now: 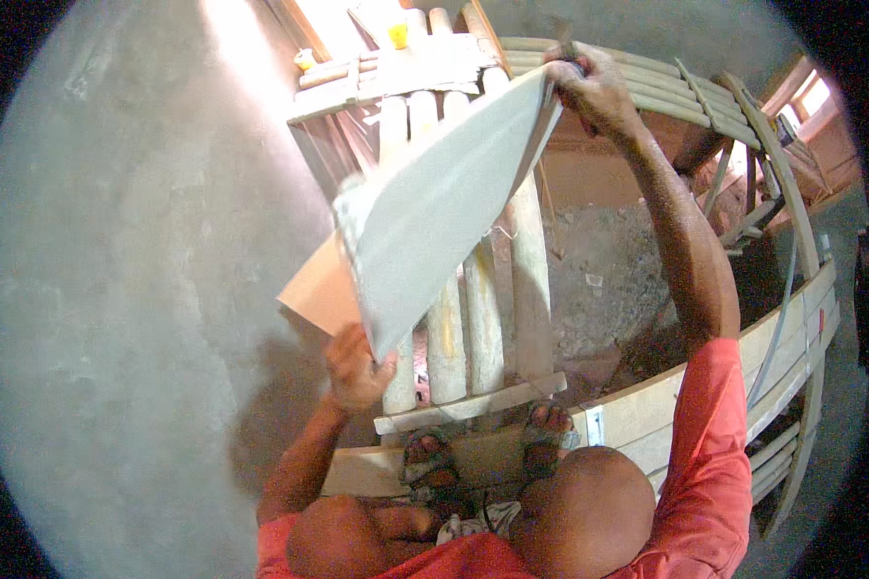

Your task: The person measures a piece of drywall, marks it using a straightedge and a utility knife, and then scores and snaps the board along the line.

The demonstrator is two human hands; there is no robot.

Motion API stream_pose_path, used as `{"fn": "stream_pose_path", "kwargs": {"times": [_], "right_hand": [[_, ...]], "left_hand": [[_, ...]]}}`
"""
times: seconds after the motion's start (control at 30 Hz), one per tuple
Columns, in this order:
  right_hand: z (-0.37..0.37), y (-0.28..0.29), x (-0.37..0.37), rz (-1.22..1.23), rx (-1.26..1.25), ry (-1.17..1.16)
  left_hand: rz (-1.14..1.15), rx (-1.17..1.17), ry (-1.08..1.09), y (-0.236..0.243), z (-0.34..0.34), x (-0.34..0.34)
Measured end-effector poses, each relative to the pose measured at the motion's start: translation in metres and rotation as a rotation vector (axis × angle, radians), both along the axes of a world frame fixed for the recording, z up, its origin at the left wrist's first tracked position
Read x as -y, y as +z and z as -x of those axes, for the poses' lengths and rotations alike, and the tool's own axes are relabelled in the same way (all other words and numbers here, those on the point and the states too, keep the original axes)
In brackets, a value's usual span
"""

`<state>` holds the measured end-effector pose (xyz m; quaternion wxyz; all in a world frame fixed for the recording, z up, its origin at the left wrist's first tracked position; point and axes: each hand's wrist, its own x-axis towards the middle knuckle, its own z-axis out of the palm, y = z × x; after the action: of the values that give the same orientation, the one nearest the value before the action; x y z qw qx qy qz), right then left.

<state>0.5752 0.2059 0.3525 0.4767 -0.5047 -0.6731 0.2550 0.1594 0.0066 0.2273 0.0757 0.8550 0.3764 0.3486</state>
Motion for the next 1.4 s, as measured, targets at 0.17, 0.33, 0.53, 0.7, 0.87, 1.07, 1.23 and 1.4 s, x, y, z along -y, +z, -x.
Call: {"fn": "stream_pose_path", "kwargs": {"times": [0.17, 0.33, 0.53, 0.7, 0.87, 1.07, 1.23, 1.4], "right_hand": [[0.034, -0.024, 0.017, -0.27, 0.456, 0.155], [0.064, -0.077, 0.03, -0.243, 0.572, 0.31], [0.058, -0.13, 0.035, -0.176, 0.408, 0.076], [0.038, -0.163, 0.104, 0.165, 0.216, -0.35], [0.03, -0.267, 0.23, 0.713, 0.29, 0.026], [0.081, -0.214, 0.318, 0.849, 0.185, 0.532], [0.106, -0.17, 0.342, 0.826, 0.424, 0.449], [0.12, -0.143, 0.331, 0.844, 0.193, 0.422]], "left_hand": [[0.383, 0.125, 0.115, -0.051, -0.032, 0.064], [0.832, 0.299, 0.342, -0.12, -0.05, 0.098], [1.009, 0.29, 0.384, -0.104, -0.061, 0.065], [1.118, 0.28, 0.578, -0.1, -0.048, 0.047], [1.083, 0.701, 0.425, -0.084, -0.053, 0.029], [1.166, 0.791, 0.475, -0.046, -0.057, 0.001], [1.084, 0.645, 0.337, -0.026, -0.065, -0.022], [1.051, 0.343, 0.332, 0.006, -0.079, -0.027]]}}
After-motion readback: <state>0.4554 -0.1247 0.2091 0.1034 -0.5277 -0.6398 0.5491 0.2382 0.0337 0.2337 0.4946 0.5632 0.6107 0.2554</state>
